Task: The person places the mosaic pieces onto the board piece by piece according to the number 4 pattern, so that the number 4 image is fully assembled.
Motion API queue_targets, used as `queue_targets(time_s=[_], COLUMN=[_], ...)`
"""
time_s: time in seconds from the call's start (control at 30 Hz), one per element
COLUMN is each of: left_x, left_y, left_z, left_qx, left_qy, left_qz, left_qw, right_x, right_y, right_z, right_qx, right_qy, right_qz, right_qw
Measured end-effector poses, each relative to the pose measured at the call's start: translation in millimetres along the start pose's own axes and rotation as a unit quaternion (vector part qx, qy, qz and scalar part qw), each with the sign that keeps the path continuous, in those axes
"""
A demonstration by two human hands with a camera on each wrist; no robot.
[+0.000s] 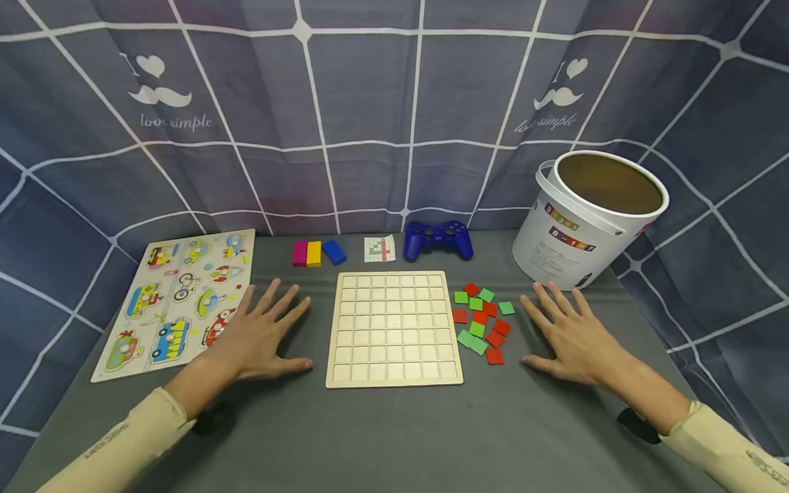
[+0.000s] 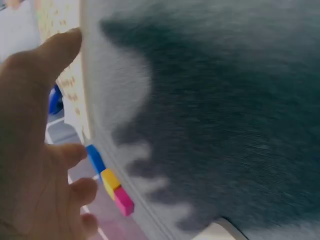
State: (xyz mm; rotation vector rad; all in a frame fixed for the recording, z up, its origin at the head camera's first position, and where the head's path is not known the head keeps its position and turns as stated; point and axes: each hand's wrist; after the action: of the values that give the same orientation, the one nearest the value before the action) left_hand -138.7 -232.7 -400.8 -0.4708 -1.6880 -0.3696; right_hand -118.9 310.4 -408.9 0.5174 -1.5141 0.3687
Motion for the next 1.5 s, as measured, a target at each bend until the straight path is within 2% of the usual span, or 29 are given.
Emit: queue_targets(time_s=[0.13,0.2,0.27,0.37,0.43,0.5,0.73,0.93,1.13,1.3,1.5], left_x=[4.9,7.1,8.9,9.0,7.3,4.9,-0.8,-5.6,-9.5,-10.7,-13.9], left_y=[-2.0,-0.8,1.8,5.4,7.5,10.3,19.4,21.6,23.9,24.0,20.1], left_z=[-3.3,-2.3,0.4,6.3,11.2,16.7,32.6,36.8,37.4,37.4,37.7], left_qx=[0.001,-0.004,-0.011,-0.014,-0.019,-0.025,-0.047,-0.058,-0.051,-0.051,-0.045], left_qy=[-0.028,-0.046,-0.068,-0.088,-0.083,-0.07,-0.052,-0.053,-0.068,-0.077,-0.072], left_qz=[-0.049,-0.089,-0.142,-0.218,-0.25,-0.266,-0.3,-0.307,-0.312,-0.312,-0.313], left_qw=[0.9984,0.995,0.9875,0.9718,0.9646,0.961,0.9514,0.9484,0.9464,0.9458,0.946], right_x=[0.0,-0.6,-2.0,-5.6,-9.3,-12.6,-14.8,-17.6,-13.5,-6.2,-2.8], right_y=[-1.1,-0.4,0.7,2.6,3.7,4.8,6.6,6.6,6.6,-0.6,-19.3], right_z=[14.5,22.3,30.7,44.0,50.7,54.5,54.4,54.8,59.7,72.2,99.1], right_qx=[0.029,0.039,0.039,0.033,0.026,0.018,-0.013,-0.024,-0.027,-0.017,0.004], right_qy=[0.028,0.043,0.05,0.054,0.055,0.051,0.039,0.044,0.069,0.076,0.071], right_qz=[0.055,0.089,0.118,0.149,0.157,0.158,0.154,0.161,0.162,0.175,0.184], right_qw=[0.998,0.994,0.991,0.987,0.986,0.986,0.987,0.986,0.984,0.981,0.98])
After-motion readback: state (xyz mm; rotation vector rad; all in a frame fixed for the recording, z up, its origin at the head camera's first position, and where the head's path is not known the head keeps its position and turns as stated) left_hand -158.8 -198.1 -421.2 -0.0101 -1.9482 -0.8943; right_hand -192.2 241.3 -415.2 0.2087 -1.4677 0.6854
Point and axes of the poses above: each hand's wrist, its own z-axis towards the middle knuckle, its own x-axis out of the back of the hand, y = z × x, and after that the axes turned 6 degrees about -y, right-handed
